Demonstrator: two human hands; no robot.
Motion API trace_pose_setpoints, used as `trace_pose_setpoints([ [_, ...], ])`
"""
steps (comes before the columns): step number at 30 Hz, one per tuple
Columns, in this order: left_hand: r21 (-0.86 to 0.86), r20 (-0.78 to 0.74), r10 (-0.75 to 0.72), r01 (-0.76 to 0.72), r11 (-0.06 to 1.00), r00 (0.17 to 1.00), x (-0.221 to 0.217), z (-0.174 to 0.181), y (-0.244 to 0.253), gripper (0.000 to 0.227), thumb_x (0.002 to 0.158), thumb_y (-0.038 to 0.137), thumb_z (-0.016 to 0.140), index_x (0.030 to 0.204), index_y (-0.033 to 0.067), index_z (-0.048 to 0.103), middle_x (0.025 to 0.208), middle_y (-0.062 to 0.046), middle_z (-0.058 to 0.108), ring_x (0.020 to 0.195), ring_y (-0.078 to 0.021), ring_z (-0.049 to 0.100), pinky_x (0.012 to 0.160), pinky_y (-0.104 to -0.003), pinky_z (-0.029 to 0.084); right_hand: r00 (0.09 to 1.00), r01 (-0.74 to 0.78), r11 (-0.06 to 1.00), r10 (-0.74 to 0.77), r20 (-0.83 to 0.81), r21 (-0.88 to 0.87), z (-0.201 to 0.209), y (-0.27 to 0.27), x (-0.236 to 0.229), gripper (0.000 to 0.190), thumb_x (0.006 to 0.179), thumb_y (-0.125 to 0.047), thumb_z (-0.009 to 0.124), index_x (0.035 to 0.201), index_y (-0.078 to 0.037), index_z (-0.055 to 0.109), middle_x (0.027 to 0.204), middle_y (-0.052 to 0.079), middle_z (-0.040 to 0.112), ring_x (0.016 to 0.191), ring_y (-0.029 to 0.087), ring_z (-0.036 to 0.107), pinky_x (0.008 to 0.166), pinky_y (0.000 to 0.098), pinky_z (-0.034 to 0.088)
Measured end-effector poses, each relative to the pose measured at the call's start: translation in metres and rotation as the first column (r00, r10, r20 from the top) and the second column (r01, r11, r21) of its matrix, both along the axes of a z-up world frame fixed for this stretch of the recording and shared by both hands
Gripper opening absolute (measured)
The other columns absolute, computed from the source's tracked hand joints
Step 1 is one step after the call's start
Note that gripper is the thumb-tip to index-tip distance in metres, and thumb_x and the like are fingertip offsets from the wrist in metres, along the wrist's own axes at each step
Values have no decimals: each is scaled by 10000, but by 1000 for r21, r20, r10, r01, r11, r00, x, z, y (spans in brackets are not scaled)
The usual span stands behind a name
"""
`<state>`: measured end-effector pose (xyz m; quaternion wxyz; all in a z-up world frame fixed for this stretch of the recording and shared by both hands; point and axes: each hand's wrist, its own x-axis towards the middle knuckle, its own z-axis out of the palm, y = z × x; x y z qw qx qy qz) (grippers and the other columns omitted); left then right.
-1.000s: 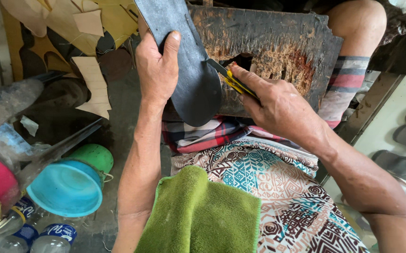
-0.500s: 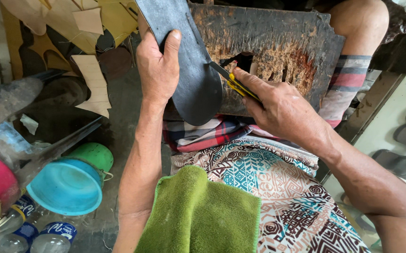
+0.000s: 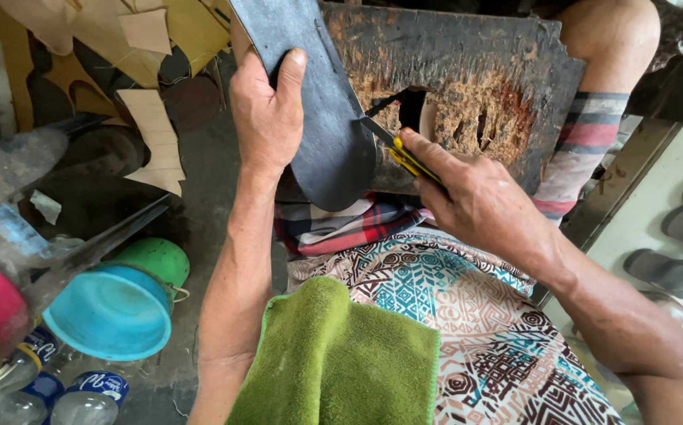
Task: The person uses a utility knife to trim the edges of a black shoe insole placed on a worn wooden board. They repeatedly cut along the perimeter, rotate the insole, and continue trimming until the edges are shaped.
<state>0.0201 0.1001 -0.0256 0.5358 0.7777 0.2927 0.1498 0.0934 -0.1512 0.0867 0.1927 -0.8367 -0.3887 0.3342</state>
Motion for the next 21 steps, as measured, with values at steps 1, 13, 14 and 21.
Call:
trace_pose_setpoints([
  [1, -2, -2, -2, 2, 1000, 1000, 0, 1, 0, 379, 1019, 441, 588, 873, 104, 494, 678, 15, 480, 578, -120, 430, 505, -349, 374, 1000, 2, 1000, -2, -2, -2, 0, 0, -1, 585, 985, -161, 593, 1556, -95, 485, 862, 273, 723, 607, 482, 659, 646, 603, 499],
  [13, 34, 5, -3, 3, 999, 1000, 1, -4, 1, 393, 1015, 462, 573, 888, 92, 538, 682, 9, 514, 584, -127, 468, 511, -347, 389, 999, -52, 995, 51, 13, 90, -5, -8, -3, 595, 993, -135, 575, 1558, -33, 418, 1198, 251, 701, 854, 453, 686, 733, 540, 515],
  [14, 41, 14, -7, 6, 999, 1000, 1, -3, 2, 394, 1016, 461, 570, 908, 82, 550, 681, 5, 509, 588, -133, 462, 522, -350, 392, 999, -32, 998, 33, -8, 57, -4, -8, -3, 595, 994, -159, 581, 1561, -58, 431, 1114, 260, 715, 799, 468, 681, 700, 563, 498],
  [21, 12, 36, -19, 19, 1000, 999, 1, 2, 0, 422, 1019, 480, 550, 999, 60, 591, 702, 3, 538, 600, -129, 493, 537, -338, 446, 998, 35, 999, -35, -60, 3, -2, -7, -9, 608, 980, -161, 584, 1567, -80, 446, 990, 272, 736, 718, 503, 663, 686, 586, 483],
])
